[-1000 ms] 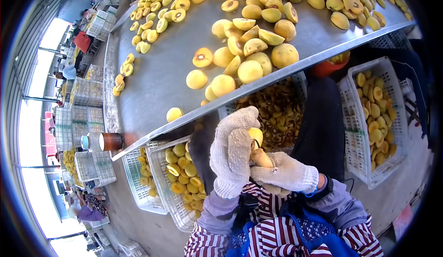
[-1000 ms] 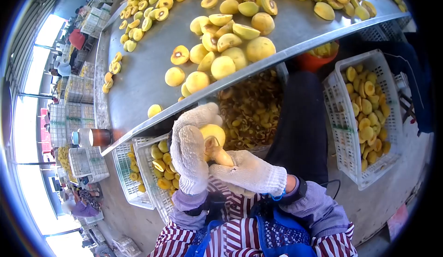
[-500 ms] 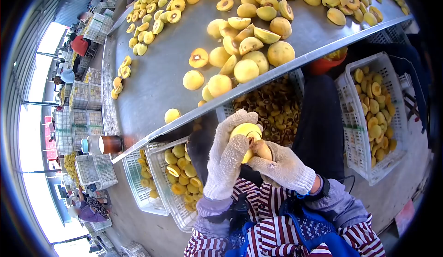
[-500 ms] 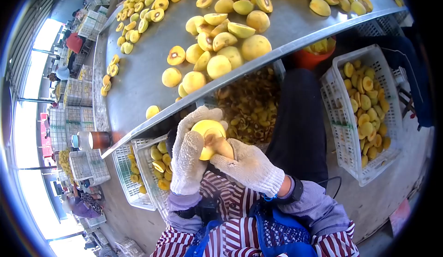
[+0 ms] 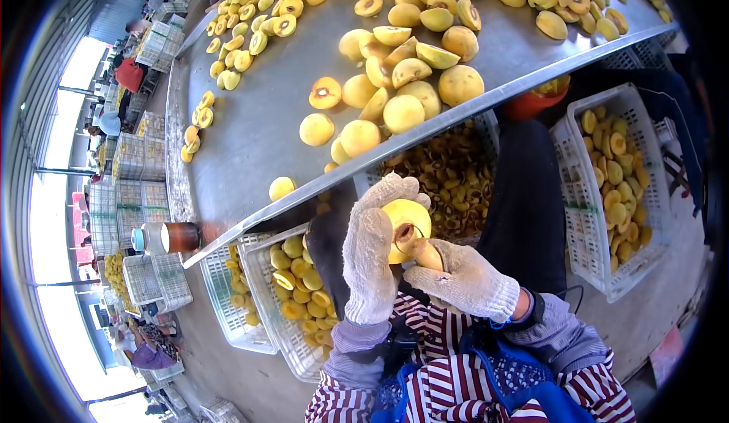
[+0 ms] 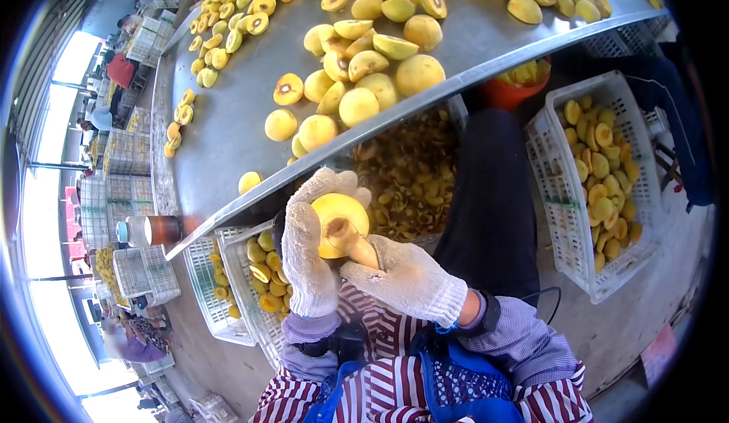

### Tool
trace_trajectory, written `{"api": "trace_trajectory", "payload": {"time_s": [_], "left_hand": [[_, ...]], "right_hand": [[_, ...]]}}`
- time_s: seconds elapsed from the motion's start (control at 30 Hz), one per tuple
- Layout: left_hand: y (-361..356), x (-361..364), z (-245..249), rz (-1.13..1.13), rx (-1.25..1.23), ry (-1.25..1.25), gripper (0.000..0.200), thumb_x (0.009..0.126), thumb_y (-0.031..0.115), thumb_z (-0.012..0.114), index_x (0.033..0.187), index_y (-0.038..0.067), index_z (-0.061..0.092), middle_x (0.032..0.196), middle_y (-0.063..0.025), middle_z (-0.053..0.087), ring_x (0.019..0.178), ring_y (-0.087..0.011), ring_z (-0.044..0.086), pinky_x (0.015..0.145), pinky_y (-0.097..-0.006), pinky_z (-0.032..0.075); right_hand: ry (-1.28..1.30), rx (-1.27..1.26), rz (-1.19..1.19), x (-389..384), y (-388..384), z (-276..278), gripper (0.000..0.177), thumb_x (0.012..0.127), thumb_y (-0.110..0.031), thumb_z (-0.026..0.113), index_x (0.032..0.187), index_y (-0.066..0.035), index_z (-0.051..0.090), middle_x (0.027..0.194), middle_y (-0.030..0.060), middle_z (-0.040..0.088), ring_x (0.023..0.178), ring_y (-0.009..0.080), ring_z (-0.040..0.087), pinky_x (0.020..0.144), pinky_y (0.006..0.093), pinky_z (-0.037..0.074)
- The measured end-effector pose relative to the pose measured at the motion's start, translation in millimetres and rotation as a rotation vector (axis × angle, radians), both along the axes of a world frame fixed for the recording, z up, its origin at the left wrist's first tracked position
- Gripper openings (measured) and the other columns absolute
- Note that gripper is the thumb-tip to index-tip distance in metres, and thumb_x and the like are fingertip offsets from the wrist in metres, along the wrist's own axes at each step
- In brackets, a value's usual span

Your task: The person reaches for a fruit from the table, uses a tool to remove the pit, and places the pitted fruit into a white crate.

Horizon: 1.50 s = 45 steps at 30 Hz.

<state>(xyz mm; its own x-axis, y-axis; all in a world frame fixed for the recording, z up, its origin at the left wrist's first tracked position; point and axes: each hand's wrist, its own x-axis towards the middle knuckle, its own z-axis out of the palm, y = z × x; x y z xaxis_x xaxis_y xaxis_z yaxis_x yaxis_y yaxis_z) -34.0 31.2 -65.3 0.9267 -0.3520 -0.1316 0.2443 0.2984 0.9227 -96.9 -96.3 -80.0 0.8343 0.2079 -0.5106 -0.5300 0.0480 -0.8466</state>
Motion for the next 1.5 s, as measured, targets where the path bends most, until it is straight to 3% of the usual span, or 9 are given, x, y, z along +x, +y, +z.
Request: {"api": "trace_trajectory", "payload": {"time_s": [0.3, 0.57, 0.83, 1.0, 1.03, 1.13, 1.3, 1.4, 1.5], "left_hand": [[-7, -7, -5, 0.038, 0.098, -0.238, 0.057, 0.102, 0.042, 0.050, 0.137, -0.002, 0.046, 0.133, -0.0181, 0.056, 0.116, -0.0269, 0.060, 0.099, -0.0378, 0.049], [-1, 8, -1, -0.086, 0.662, -0.681, 0.029, 0.098, 0.014, 0.058, 0.125, 0.003, 0.061, 0.122, -0.0148, 0.065, 0.109, -0.0252, 0.064, 0.095, -0.0329, 0.049], [-7, 16, 2, -0.131, 0.551, -0.383, 0.026, 0.092, 0.016, 0.068, 0.116, 0.004, 0.067, 0.116, -0.0136, 0.069, 0.101, -0.0221, 0.068, 0.088, -0.0301, 0.052], [-3, 36, 5, -0.309, 0.602, -0.809, 0.029, 0.091, 0.014, 0.070, 0.117, 0.002, 0.066, 0.115, -0.0133, 0.069, 0.095, -0.0203, 0.069, 0.079, -0.0297, 0.055], [-3, 33, 10, -0.381, 0.442, -0.385, 0.030, 0.091, 0.015, 0.071, 0.118, 0.003, 0.066, 0.115, -0.0134, 0.069, 0.095, -0.0209, 0.069, 0.079, -0.0305, 0.055], [-5, 39, 9, -0.474, 0.431, -0.356, 0.031, 0.090, 0.016, 0.071, 0.117, 0.003, 0.067, 0.115, -0.0139, 0.068, 0.095, -0.0225, 0.069, 0.079, -0.0311, 0.055], [-12, 54, 9, -0.482, 0.475, -1.120, 0.041, 0.092, 0.033, 0.070, 0.121, 0.004, 0.065, 0.113, -0.0133, 0.069, 0.098, -0.0217, 0.068, 0.082, -0.0331, 0.055], [-13, 37, 22, -0.628, 0.061, 0.270, 0.051, 0.097, 0.044, 0.060, 0.124, 0.000, 0.062, 0.113, -0.0127, 0.068, 0.099, -0.0196, 0.067, 0.084, -0.0324, 0.054], [-15, 32, 18, -0.597, 0.142, 0.119, 0.083, 0.087, 0.070, 0.053, 0.126, -0.004, 0.058, 0.112, -0.0176, 0.068, 0.094, -0.0243, 0.069, 0.083, -0.0346, 0.057]], "right_hand": [[-0.010, 0.132, -0.039, -1, -2, -1, 0.038, 0.093, -0.035, 0.064, 0.112, -0.002, 0.064, 0.098, 0.0159, 0.070, 0.088, 0.0288, 0.068, 0.078, 0.0377, 0.053], [0.292, 0.736, 0.032, 0, -15, -18, 0.032, 0.096, -0.036, 0.064, 0.081, -0.007, 0.059, 0.053, 0.0011, 0.050, 0.037, 0.0091, 0.045, 0.034, 0.0239, 0.034], [0.261, 1.013, 0.120, -5, -16, -31, 0.039, 0.103, -0.033, 0.049, 0.070, -0.011, 0.049, 0.049, 0.0008, 0.047, 0.032, 0.0120, 0.040, 0.031, 0.0260, 0.035], [0.455, 1.757, 0.202, -8, -5, -50, 0.033, 0.103, -0.030, 0.048, 0.076, -0.011, 0.051, 0.050, -0.0005, 0.047, 0.034, 0.0116, 0.042, 0.033, 0.0260, 0.038], [0.461, 1.924, 0.232, -7, -1, -52, 0.032, 0.103, -0.030, 0.048, 0.078, -0.011, 0.052, 0.052, -0.0007, 0.047, 0.035, 0.0115, 0.043, 0.034, 0.0261, 0.039], [0.454, 1.449, 0.028, -14, -14, -37, 0.030, 0.104, -0.030, 0.045, 0.084, -0.010, 0.055, 0.058, 0.0010, 0.052, 0.040, 0.0123, 0.048, 0.036, 0.0269, 0.041], [0.121, 2.194, 0.533, -16, 28, -90, 0.035, 0.104, -0.036, 0.043, 0.087, -0.008, 0.055, 0.055, 0.0002, 0.050, 0.038, 0.0122, 0.046, 0.035, 0.0259, 0.041], [0.307, 1.470, 0.229, -16, -10, -31, 0.038, 0.104, -0.036, 0.044, 0.080, -0.008, 0.053, 0.046, -0.0004, 0.045, 0.032, 0.0124, 0.042, 0.033, 0.0255, 0.039], [0.387, 1.551, 0.222, -21, -9, -40, 0.030, 0.102, -0.032, 0.050, 0.090, -0.005, 0.057, 0.050, 0.0009, 0.051, 0.039, 0.0120, 0.050, 0.037, 0.0254, 0.044]]}}
